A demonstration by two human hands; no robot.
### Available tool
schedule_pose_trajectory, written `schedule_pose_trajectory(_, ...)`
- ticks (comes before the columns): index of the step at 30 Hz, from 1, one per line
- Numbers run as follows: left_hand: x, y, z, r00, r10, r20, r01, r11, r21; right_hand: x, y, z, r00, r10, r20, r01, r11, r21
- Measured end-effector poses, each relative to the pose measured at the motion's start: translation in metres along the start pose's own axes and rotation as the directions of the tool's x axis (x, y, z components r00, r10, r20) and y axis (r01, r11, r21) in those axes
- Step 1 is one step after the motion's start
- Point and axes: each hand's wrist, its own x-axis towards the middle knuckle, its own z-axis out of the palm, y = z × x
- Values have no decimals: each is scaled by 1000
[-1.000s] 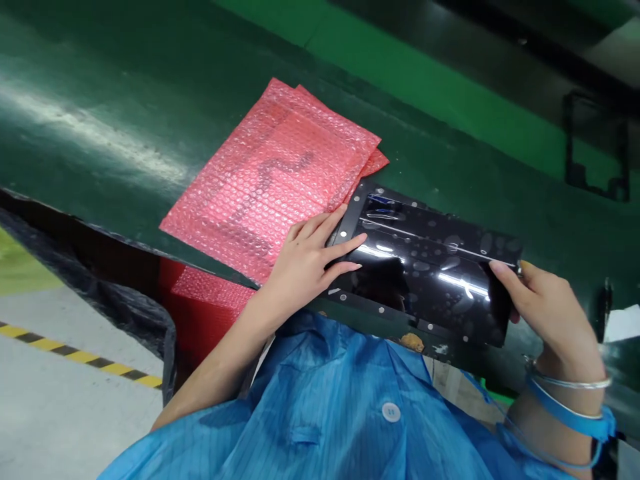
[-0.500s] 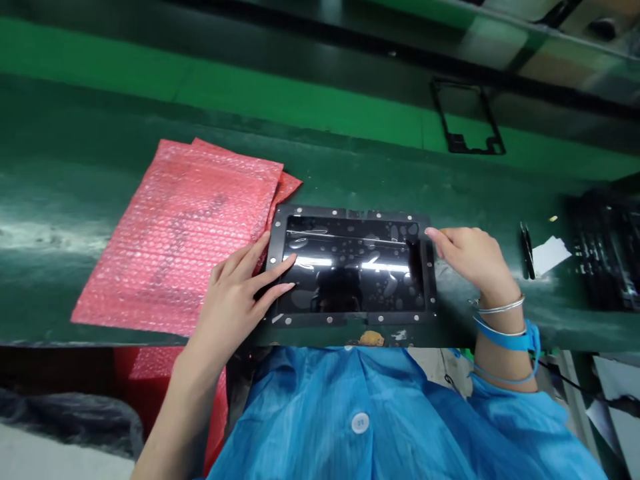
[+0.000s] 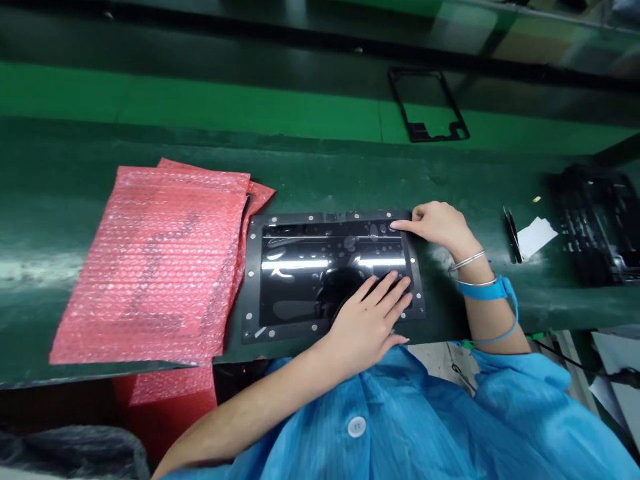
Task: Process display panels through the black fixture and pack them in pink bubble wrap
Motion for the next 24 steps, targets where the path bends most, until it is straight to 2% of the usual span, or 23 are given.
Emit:
schedule_pose_trajectory(3, 2, 2, 5, 1000, -5, 19, 5, 1000, 14, 3, -3, 1, 1000, 5, 9, -4, 999, -34)
schedule_pose_trajectory(7, 3, 0, 1, 999, -19, 43, 17, 999, 39, 2, -4, 1, 1000, 2, 7, -1, 1000, -24)
schedule_pose_trajectory(10, 6, -15, -9, 999, 20, 46, -19, 1000, -19, 0, -2, 2, 1000, -2, 24, 0, 999, 54)
schedule_pose_trajectory(12, 6, -34, -18, 998, -55, -32, 54, 998, -27, -2, 0, 4, 1000, 12, 7, -13, 986, 165)
schedule_pose_trajectory(13, 6, -45, -23, 984, -148, -100, 148, 989, -5, -2, 2, 6, 1000, 19, -14, -15, 971, 239)
schedule_pose_trajectory(15, 6, -66, -31, 908, -344, -239, 365, 930, 47, -2, 5, 9, 998, 31, -58, -7, 927, 375)
schedule_pose_trajectory(17, 8, -82, -35, 850, -440, -290, 479, 874, 78, -1, 7, 13, 995, 40, -97, 7, 894, 447)
schedule_pose_trajectory(21, 13, -94, -35, 851, -456, -260, 492, 866, 90, -3, 4, 20, 975, 19, -221, 112, 818, 565)
schedule_pose_trajectory(24, 14, -91, -38, 812, -459, -361, 497, 867, 15, -9, -2, 22, 956, -26, -292, 233, 672, 703)
